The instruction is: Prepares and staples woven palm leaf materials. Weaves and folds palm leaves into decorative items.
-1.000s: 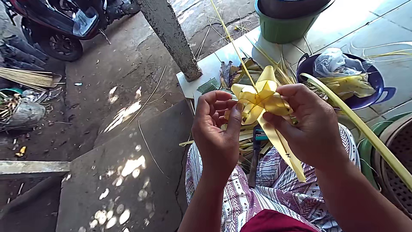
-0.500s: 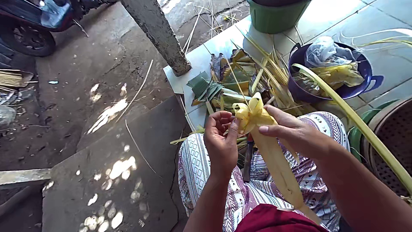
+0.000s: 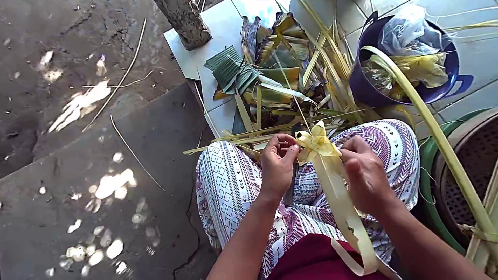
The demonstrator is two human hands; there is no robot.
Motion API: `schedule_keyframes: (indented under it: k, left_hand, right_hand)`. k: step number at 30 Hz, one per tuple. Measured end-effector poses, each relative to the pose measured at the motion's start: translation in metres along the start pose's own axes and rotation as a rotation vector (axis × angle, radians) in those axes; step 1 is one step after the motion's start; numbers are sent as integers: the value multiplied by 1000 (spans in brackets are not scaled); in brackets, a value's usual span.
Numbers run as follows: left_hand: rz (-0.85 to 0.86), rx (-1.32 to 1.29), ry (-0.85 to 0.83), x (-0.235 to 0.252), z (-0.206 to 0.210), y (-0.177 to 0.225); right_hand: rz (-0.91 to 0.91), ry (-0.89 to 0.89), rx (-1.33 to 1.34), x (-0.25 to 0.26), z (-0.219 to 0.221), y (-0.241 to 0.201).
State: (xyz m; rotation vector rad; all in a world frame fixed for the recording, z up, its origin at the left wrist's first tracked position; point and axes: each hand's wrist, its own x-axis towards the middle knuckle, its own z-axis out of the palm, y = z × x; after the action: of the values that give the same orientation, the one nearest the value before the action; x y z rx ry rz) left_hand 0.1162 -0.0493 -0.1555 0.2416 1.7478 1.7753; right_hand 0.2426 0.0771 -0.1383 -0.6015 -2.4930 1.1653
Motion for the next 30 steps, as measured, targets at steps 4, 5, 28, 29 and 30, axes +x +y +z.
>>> schedule_keyframes:
  k: [4, 5, 28, 29, 30]
  left_hand:
    - [-59, -60, -24, 0, 3, -1]
    - [-85, -86, -21, -2, 6, -1]
    - [-206, -196, -62, -29, 26, -6]
    - [-229, -196, -85, -30, 26, -5]
    - [-247, -193, -107, -31, 27, -5]
  right_hand:
    - [-208, 82, -63, -6, -1, 10]
    - [-214, 84, -22, -9, -3, 14]
    - [-142, -6, -217, -61, -26, 5]
    - [-141, -41, -191, -63, -28, 8]
    - [-133, -68, -161, -64, -28, 11]
